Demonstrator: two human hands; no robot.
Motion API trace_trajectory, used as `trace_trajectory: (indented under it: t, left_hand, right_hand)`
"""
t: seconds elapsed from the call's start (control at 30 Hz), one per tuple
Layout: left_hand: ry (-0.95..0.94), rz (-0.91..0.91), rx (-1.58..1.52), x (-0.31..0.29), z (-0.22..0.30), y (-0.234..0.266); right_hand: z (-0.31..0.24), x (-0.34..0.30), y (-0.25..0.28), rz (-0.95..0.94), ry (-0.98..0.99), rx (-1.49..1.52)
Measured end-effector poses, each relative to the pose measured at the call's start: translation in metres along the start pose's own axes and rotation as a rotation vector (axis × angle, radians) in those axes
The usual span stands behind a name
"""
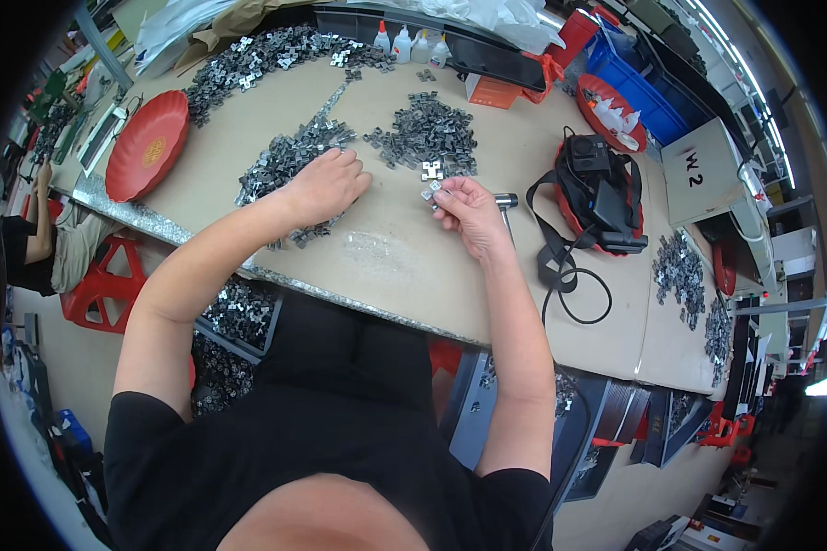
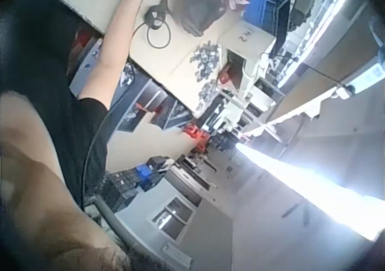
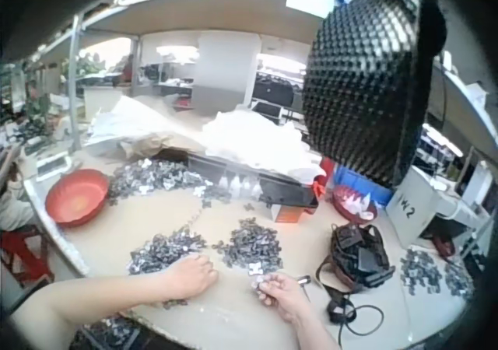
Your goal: The person assembles small metal components by hand on a workbench, then taps them with a hammer.
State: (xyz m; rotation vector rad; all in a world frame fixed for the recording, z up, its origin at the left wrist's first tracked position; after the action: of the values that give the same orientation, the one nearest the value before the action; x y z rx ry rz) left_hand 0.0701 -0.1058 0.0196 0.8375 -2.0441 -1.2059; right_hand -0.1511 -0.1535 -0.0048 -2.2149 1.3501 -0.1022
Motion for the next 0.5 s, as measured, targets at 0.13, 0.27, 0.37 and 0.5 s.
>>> trace_trajectory:
  t: [0.13, 0.27, 0.37, 0.5]
  left_hand:
    - [0.065, 0.121, -0.154, 0.008, 0.001, 0.005]
    - [0.655, 0.169, -1.268, 0.017, 0.006, -0.003]
    - [0.865, 0.163, -1.846, 0.013, 0.019, -0.011]
    - [0.878, 0.168, -1.947, 0.017, 0.036, -0.011]
  right_hand:
    - [0.003, -0.001, -0.017, 0.029, 0.045, 0.076]
    - [0.017, -0.006, -0.025, 0.007, 0.061, 0.142]
    - [0.017, -0.014, -0.034, -0.041, 0.073, 0.191]
    - [0.024, -0.017, -0.037, -0.055, 0.136, 0.093]
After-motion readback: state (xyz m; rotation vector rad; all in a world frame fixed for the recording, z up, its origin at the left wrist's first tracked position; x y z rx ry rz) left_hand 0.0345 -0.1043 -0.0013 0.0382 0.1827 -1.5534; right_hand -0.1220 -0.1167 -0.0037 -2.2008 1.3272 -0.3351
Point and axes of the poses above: each hand's wrist, its own x-axis towards the middle knuckle, its own y-axis out of the back of the hand, z = x × y, the point moved 2 cm from there along x, towards the middle knuckle, and after that the axes turned 11 degrees about x, right-handed, at the moved point
